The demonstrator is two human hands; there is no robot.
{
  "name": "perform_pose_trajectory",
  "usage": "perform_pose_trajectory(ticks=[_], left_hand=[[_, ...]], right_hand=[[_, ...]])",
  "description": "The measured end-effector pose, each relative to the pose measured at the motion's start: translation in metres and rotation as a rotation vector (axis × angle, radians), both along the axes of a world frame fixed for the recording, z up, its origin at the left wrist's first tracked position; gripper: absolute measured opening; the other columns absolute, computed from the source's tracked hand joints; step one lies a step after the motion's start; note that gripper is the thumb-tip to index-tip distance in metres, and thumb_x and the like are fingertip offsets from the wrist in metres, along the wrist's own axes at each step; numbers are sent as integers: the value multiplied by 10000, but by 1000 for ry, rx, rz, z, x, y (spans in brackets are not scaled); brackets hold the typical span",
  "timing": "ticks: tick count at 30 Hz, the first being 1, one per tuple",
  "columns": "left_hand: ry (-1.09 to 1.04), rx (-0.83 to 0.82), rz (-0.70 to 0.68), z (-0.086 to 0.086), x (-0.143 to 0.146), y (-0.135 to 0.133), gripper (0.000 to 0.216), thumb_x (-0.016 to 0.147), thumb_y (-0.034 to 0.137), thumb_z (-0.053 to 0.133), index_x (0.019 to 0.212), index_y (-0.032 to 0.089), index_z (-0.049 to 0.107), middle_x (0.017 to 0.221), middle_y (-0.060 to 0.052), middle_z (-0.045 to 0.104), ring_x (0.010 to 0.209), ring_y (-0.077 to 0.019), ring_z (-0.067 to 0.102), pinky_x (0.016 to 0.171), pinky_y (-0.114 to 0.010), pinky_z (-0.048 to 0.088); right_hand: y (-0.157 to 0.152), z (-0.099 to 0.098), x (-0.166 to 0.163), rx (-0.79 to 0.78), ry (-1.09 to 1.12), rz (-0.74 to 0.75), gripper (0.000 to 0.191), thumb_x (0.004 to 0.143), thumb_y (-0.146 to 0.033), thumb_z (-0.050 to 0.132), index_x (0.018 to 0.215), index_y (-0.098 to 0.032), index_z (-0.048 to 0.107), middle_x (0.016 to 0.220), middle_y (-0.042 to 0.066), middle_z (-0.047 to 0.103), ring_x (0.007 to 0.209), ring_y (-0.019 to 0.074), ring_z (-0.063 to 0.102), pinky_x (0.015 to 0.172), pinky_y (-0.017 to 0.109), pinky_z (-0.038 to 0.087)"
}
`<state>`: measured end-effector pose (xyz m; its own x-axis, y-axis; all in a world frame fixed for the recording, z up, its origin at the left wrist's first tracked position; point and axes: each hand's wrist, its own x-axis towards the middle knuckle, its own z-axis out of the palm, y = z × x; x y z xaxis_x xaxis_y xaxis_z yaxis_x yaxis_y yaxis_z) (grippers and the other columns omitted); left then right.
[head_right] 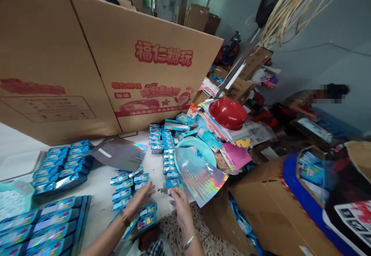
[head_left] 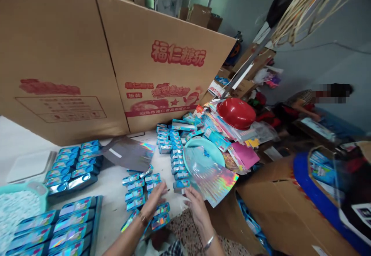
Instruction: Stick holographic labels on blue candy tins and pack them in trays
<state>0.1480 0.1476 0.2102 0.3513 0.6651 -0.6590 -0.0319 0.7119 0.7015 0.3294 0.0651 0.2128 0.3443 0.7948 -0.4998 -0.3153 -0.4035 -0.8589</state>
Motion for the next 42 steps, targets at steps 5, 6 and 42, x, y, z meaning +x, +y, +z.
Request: perform_pose_trajectory(ticks=[5,6,42], left_hand=[[-129,-135,-127,-26,28,-16,598,728,711,668,1014,188,711,1093,-110,722,1059,-287,674,770,-303,514],[-75,-78,-128,-31,30,-16,535,735,684,676,941,193,722,973,-85,738,963,-256,694,722,-285,502],[550,186,-45,-111,97,-4,292,977,321,413,925,96,591,879,-132,699,768,-236,727,664,-288,510]], right_hand=[[2,-11,2,-38,43,-52,442,672,-566,794,886,-186,725,872,46,683,862,196,639,695,252,480],[2,-17,3,-49,27,-56,451,667,-574,791,880,-182,724,867,49,685,844,196,642,679,252,481],[35,-146,16,29,-919,-266,203,847,-343,543,698,-217,599,816,59,615,910,267,583,903,381,436]])
